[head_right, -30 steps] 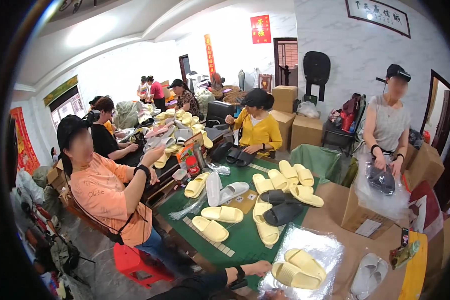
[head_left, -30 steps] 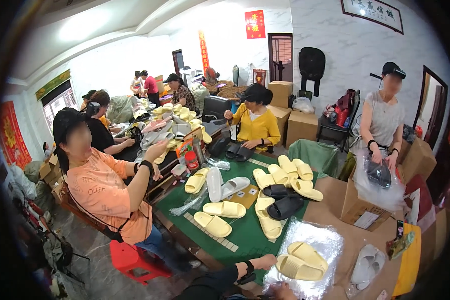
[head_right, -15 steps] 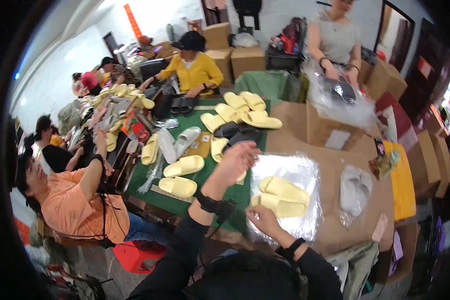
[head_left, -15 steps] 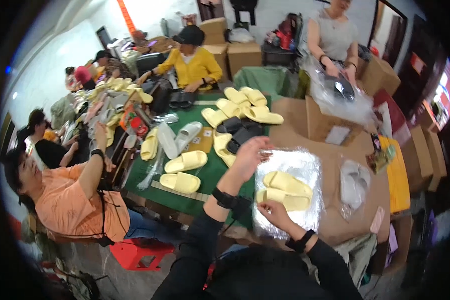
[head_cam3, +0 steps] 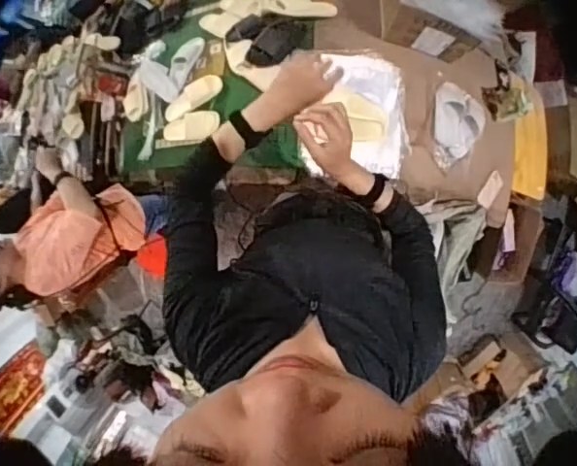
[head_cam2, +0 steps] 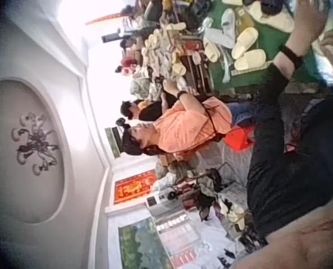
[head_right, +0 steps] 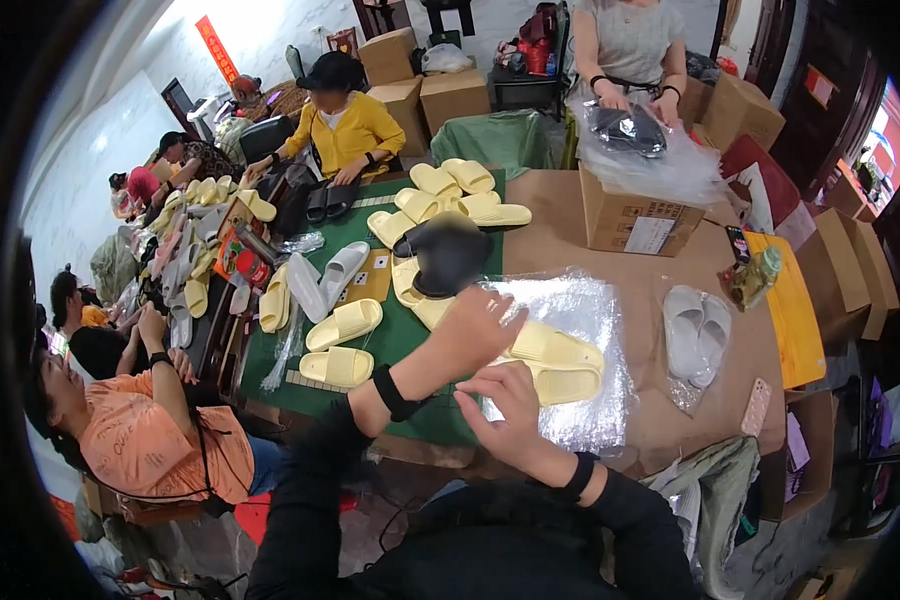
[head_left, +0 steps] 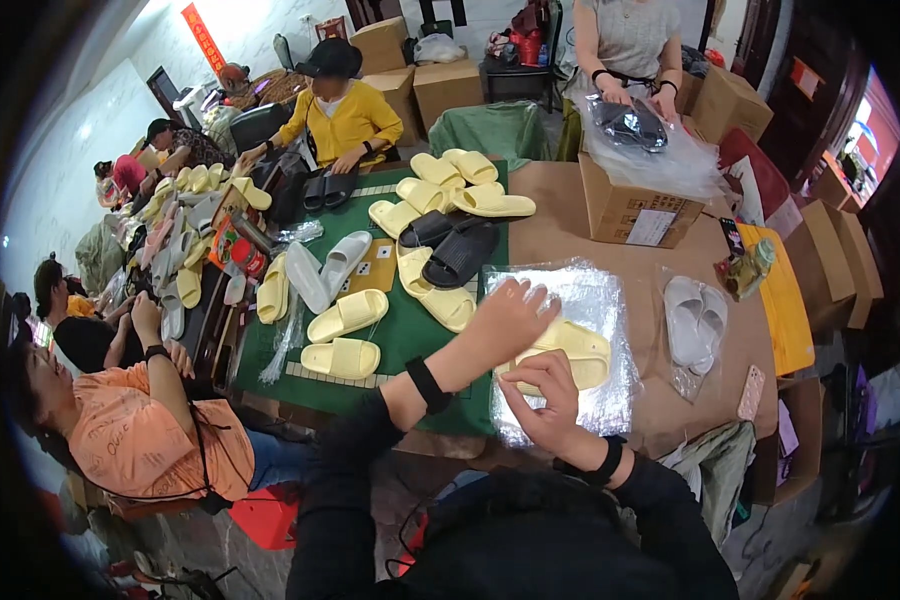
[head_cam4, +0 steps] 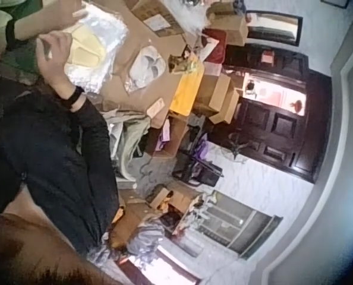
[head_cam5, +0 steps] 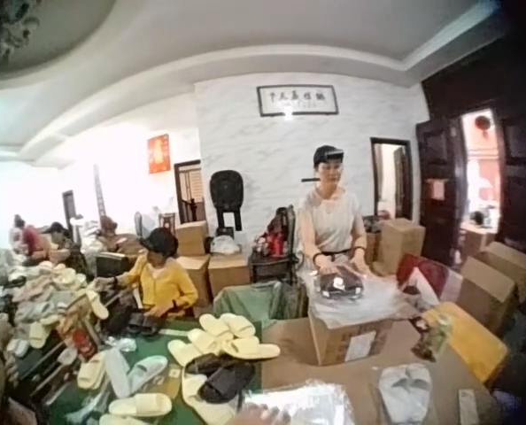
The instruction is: The recorder is packing finished sandals into plastic bags and placing them into a large bag/box in a manufacturing environment.
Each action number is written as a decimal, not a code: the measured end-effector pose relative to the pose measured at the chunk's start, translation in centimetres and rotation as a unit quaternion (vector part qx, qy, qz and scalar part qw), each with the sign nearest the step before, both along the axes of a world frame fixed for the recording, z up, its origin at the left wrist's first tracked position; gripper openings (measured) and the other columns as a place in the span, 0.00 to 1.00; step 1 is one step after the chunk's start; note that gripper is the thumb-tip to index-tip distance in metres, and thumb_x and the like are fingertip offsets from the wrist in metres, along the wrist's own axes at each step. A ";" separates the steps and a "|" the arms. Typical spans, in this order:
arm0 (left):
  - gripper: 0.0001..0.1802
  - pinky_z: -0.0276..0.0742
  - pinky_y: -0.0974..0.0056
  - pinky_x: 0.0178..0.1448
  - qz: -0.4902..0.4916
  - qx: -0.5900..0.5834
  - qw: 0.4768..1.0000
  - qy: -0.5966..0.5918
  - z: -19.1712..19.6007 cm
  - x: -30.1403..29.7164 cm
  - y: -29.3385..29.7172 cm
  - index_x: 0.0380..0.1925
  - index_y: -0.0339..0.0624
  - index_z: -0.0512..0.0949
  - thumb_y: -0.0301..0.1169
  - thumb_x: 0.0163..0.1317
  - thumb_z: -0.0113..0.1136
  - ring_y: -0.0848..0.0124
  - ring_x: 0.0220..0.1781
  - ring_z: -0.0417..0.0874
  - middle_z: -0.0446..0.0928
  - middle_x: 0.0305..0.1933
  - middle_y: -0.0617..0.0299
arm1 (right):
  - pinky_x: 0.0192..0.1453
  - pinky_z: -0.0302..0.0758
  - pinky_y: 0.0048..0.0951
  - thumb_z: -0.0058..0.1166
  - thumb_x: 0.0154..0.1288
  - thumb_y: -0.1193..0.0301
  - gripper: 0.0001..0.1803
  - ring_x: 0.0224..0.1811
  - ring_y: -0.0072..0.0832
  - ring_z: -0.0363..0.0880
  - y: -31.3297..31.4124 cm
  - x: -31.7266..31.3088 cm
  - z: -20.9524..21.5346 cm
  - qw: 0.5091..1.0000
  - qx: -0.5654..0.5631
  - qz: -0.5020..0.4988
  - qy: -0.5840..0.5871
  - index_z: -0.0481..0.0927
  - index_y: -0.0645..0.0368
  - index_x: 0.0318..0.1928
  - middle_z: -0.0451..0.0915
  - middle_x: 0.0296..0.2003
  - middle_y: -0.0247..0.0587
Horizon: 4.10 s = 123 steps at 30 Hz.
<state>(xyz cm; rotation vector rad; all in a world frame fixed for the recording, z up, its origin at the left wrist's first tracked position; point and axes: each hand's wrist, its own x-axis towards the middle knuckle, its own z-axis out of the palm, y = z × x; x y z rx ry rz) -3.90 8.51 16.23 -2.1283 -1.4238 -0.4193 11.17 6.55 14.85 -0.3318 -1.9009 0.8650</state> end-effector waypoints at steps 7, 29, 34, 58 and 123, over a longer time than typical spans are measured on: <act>0.09 0.72 0.59 0.48 -0.227 -0.356 0.564 -0.710 -6.8 2.2 -4.5 0.35 0.43 0.76 0.28 0.54 0.52 0.60 0.44 0.76 0.75 0.38 0.58 | 0.44 0.72 0.30 0.56 0.57 0.72 0.10 0.43 0.34 0.75 2.0 -3.5 -1.9 0.969 -0.021 0.194 -0.154 0.79 0.60 0.40 0.78 0.39 0.41; 0.10 0.72 0.57 0.44 -0.142 -0.415 0.692 -0.573 -13.5 8.0 -3.7 0.35 0.42 0.77 0.29 0.54 0.51 0.58 0.41 0.77 0.77 0.37 0.54 | 0.29 0.67 0.18 0.53 0.63 0.70 0.08 0.23 0.12 0.67 3.3 -8.1 -8.5 0.705 -0.365 0.487 -0.365 0.78 0.63 0.31 0.73 0.21 0.25; 0.10 0.72 0.57 0.43 -0.123 -0.424 0.721 -0.534 -14.6 7.9 -3.4 0.36 0.41 0.77 0.29 0.55 0.51 0.57 0.41 0.78 0.77 0.37 0.54 | 0.26 0.67 0.17 0.54 0.63 0.70 0.08 0.21 0.13 0.67 2.6 -8.4 -8.6 0.719 -0.387 0.423 -0.393 0.78 0.61 0.29 0.72 0.19 0.25; 0.11 0.72 0.55 0.39 -0.039 -0.447 0.837 -0.314 -17.7 2.8 -0.5 0.36 0.40 0.77 0.30 0.55 0.50 0.56 0.37 0.79 0.79 0.36 0.50 | 0.38 0.73 0.32 0.53 0.57 0.75 0.04 0.34 0.39 0.77 1.5 -6.6 -7.0 0.947 -0.092 0.284 -0.123 0.76 0.63 0.33 0.77 0.30 0.45; 0.12 0.77 0.67 0.46 -0.196 -0.402 0.762 -0.469 -8.0 5.8 -5.1 0.41 0.39 0.80 0.26 0.56 0.58 0.61 0.39 0.83 0.81 0.38 0.54 | 0.59 0.65 0.39 0.58 0.51 0.62 0.25 0.54 0.38 0.70 -3.0 1.5 -19.6 0.903 -0.127 0.221 -0.346 0.73 0.55 0.50 0.76 0.46 0.43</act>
